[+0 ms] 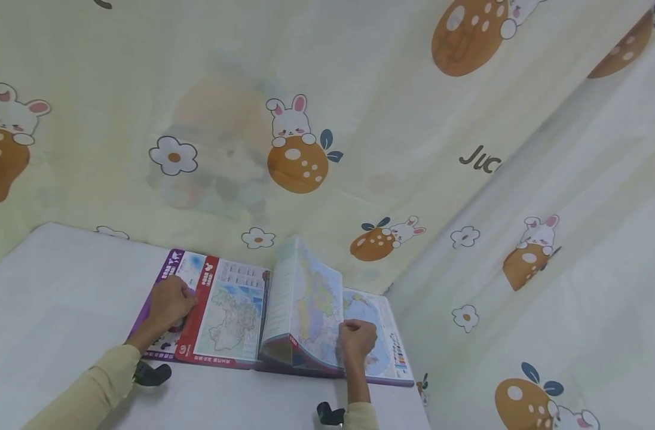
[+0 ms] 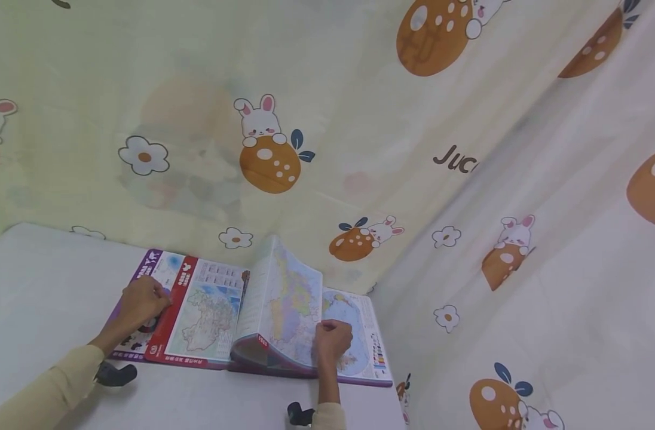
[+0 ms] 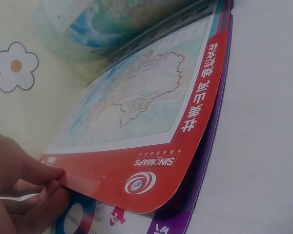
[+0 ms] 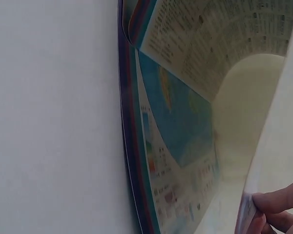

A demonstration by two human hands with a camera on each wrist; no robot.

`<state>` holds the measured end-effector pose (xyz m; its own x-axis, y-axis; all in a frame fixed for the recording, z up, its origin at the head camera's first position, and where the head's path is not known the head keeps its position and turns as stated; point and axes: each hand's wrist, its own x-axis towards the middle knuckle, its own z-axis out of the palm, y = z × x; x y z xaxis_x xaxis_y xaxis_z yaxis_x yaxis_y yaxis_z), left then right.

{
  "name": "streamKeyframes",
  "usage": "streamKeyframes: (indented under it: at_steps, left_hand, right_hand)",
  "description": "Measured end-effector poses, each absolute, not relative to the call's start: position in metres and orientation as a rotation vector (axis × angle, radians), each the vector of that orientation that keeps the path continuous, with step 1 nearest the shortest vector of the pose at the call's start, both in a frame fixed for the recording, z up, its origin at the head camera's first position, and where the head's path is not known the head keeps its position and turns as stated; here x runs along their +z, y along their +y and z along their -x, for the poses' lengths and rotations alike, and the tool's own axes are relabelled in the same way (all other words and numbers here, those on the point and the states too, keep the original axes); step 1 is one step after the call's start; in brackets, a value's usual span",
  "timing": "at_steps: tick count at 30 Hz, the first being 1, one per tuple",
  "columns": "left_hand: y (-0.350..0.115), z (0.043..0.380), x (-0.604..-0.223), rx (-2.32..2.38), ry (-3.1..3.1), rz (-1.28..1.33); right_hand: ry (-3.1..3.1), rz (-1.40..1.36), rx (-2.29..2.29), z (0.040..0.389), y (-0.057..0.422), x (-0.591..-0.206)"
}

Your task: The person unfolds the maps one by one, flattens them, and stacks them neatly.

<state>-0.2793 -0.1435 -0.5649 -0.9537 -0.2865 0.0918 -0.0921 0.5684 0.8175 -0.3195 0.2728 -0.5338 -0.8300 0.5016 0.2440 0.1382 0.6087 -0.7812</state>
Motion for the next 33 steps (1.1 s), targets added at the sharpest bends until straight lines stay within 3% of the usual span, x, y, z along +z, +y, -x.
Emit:
streamKeyframes:
  at_steps: [18, 33]
  left_hand:
    - [-0.146, 0.275, -0.557, -1.352, -2.550, -0.308]
    - [-0.183, 0.266, -0.566, -1.246, -2.514, -0.359]
  right_hand:
    - [-2.258, 0.542, 1.162, 0.317, 0.315, -0.539]
    - [-2.285, 0.697, 1.085, 0.317, 0.333, -0.539]
